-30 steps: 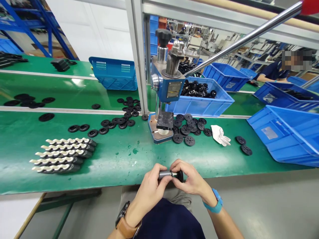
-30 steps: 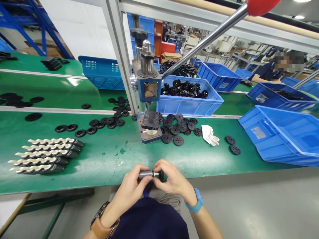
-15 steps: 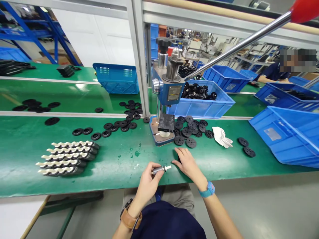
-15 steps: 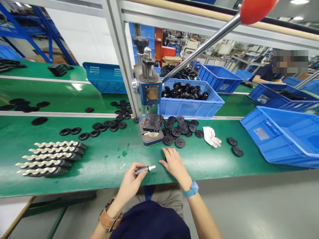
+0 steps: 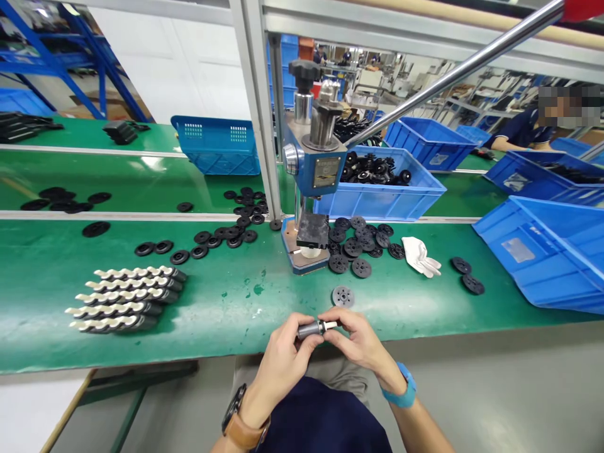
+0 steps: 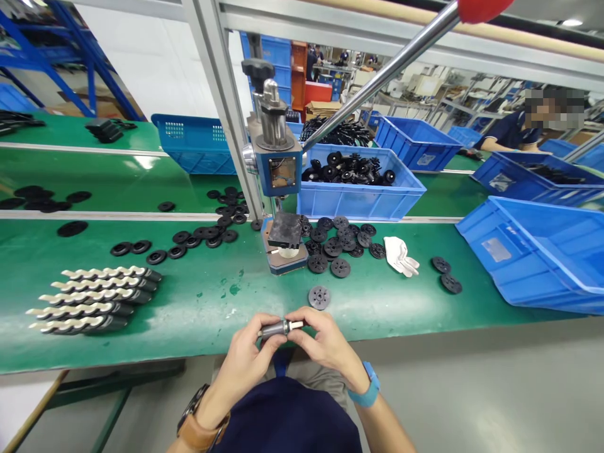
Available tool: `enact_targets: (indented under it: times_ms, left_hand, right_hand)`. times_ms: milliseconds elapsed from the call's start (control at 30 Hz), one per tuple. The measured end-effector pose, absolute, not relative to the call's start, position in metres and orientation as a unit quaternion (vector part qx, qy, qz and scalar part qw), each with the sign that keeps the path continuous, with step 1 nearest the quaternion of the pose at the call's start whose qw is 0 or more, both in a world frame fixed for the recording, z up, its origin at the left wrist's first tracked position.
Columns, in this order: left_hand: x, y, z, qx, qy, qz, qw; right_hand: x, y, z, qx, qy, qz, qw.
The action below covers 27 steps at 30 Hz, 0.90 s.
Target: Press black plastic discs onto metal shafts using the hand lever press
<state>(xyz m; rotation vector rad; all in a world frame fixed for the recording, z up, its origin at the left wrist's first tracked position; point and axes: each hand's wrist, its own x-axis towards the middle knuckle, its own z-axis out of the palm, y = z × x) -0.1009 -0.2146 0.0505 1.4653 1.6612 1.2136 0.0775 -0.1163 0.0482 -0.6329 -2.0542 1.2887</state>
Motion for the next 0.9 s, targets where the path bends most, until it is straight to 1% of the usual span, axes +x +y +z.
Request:
enact_targets:
  times_ms: [200, 500, 667, 800, 900]
  left_hand:
    - [-0.096, -0.217, 0.059, 0.536, 0.644, 0.440, 0.324]
    - [-0.091, -0.223, 0.058, 0.550, 0.628, 0.419, 0.357]
    - [-0.088, -0.222, 0.053, 0.545, 0.625, 0.429, 0.358]
    - [-0.093, -0.218, 0.052, 0.560, 0.610, 0.418, 0.373]
    - [-0.101, -0.217, 0.056, 0.573, 0.601, 0.394, 0.394]
  right_hand:
    - [0.078, -0.118, 0.040, -0.209, -0.784, 0.466, 0.352]
    - [0.084, -0.121, 0.035, -0.140, -0.823, 0.424, 0.352]
    - [0.083, -0.123, 0.032, -0.144, -0.839, 0.399, 0.341]
    - [0.084, -0.117, 0.035, -0.133, -0.833, 0.414, 0.342]
    - [0.089, -0.110, 0.043, -0.147, -0.836, 0.422, 0.317]
